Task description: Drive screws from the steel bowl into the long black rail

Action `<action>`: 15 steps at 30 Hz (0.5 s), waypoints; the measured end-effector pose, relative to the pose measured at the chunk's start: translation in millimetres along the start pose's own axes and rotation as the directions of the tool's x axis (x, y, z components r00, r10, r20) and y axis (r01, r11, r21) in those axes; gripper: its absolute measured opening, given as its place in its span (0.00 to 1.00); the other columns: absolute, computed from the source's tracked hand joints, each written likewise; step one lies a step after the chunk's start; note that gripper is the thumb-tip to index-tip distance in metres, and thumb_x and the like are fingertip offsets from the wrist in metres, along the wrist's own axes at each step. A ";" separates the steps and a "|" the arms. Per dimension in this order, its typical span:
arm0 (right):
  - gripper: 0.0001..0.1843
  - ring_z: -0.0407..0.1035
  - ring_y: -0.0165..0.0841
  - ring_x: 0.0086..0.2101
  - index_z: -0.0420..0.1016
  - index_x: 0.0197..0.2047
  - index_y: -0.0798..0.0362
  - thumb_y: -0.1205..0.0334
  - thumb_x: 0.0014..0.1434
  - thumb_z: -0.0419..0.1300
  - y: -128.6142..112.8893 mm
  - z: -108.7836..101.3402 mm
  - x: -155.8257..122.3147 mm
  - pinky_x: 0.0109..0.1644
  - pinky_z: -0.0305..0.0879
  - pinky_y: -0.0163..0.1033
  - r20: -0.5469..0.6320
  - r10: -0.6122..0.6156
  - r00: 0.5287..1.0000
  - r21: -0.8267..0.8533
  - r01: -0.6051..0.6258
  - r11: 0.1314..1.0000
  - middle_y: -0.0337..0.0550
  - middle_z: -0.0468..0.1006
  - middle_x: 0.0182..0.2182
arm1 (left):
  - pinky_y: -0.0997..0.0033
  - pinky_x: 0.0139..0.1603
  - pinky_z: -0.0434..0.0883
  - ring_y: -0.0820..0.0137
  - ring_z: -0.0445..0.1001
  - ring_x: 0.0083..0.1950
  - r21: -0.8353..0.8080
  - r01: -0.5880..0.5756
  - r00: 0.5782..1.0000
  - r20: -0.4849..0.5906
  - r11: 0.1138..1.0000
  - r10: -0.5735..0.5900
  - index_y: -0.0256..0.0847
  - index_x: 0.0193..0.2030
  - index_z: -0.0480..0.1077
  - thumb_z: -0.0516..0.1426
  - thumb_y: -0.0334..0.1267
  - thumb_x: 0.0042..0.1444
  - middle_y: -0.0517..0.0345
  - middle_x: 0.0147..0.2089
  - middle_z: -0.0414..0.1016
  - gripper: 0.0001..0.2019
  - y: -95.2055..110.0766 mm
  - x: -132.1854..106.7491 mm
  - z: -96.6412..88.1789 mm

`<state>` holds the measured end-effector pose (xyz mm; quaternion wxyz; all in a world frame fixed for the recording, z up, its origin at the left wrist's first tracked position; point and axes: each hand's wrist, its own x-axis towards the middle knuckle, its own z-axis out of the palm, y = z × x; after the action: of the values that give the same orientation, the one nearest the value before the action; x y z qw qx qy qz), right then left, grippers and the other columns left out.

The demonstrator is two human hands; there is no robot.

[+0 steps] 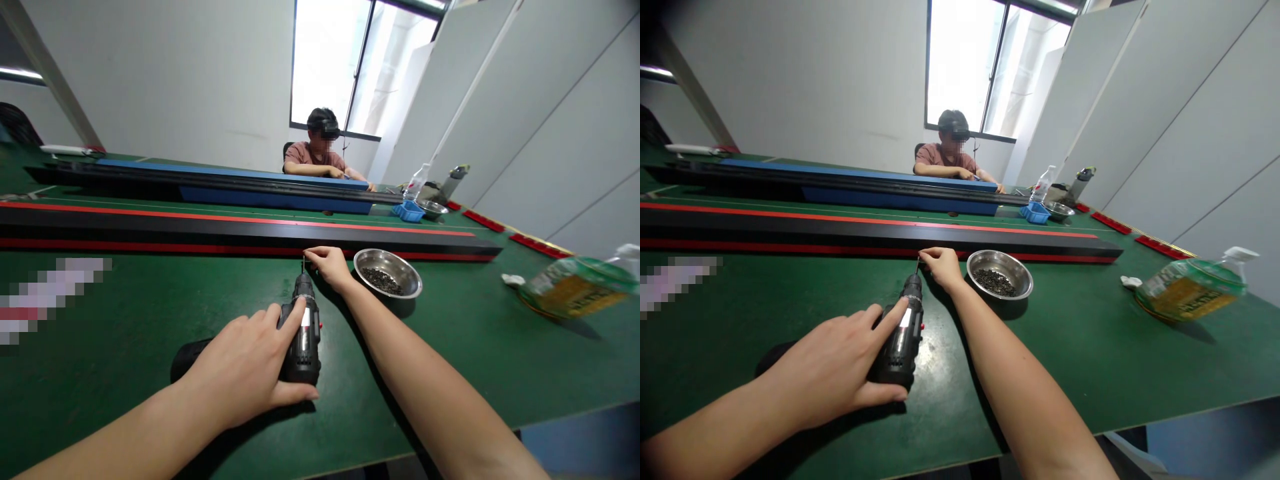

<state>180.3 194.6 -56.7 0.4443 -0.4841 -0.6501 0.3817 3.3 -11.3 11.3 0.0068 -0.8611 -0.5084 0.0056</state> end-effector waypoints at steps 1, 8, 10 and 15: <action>0.13 0.73 0.29 0.27 0.85 0.44 0.61 0.62 0.61 0.65 -0.1 0.6 0.3 0.33 0.68 0.33 0.008 -0.001 1.000 -0.008 0.001 1.000 0.51 0.85 0.38 | 0.48 0.46 0.76 0.49 0.77 0.45 0.001 -0.001 1.000 -0.001 1.000 0.001 0.40 0.78 0.44 0.52 0.73 0.54 0.42 0.51 0.73 0.54 0.2 -0.1 0.0; 0.12 0.73 0.29 0.27 0.85 0.42 0.60 0.62 0.63 0.63 -1.0 2.5 0.9 0.33 0.68 0.33 0.039 0.005 0.999 -0.054 -0.003 0.999 0.48 0.85 0.35 | 0.48 0.45 0.76 0.49 0.76 0.45 -0.003 -0.005 1.000 -0.005 1.000 0.005 0.39 0.78 0.43 0.52 0.73 0.54 0.43 0.50 0.73 0.54 0.9 1.9 1.1; 0.12 0.74 0.29 0.27 0.85 0.42 0.60 0.62 0.63 0.63 -1.0 2.6 0.9 0.33 0.68 0.33 0.037 0.004 0.999 -0.067 -0.002 0.998 0.48 0.85 0.35 | 0.49 0.45 0.75 0.50 0.76 0.44 -0.001 -0.005 1.000 -0.004 1.000 0.005 0.40 0.78 0.43 0.51 0.73 0.55 0.43 0.50 0.73 0.53 0.2 1.5 1.3; 0.12 0.75 0.30 0.28 0.85 0.43 0.57 0.60 0.63 0.62 3.1 3.9 3.0 0.35 0.68 0.34 0.032 -0.002 1.000 -0.119 0.006 0.993 0.47 0.85 0.35 | 0.51 0.46 0.75 0.50 0.76 0.46 -0.004 0.005 1.000 0.002 1.000 -0.005 0.42 0.78 0.42 0.52 0.73 0.54 0.42 0.51 0.72 0.54 -1.4 -0.5 1.9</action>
<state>177.0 198.0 -60.1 0.4052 -0.5023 -0.6795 0.3490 1.8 -11.1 9.5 0.0046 -0.8599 -0.5105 0.0051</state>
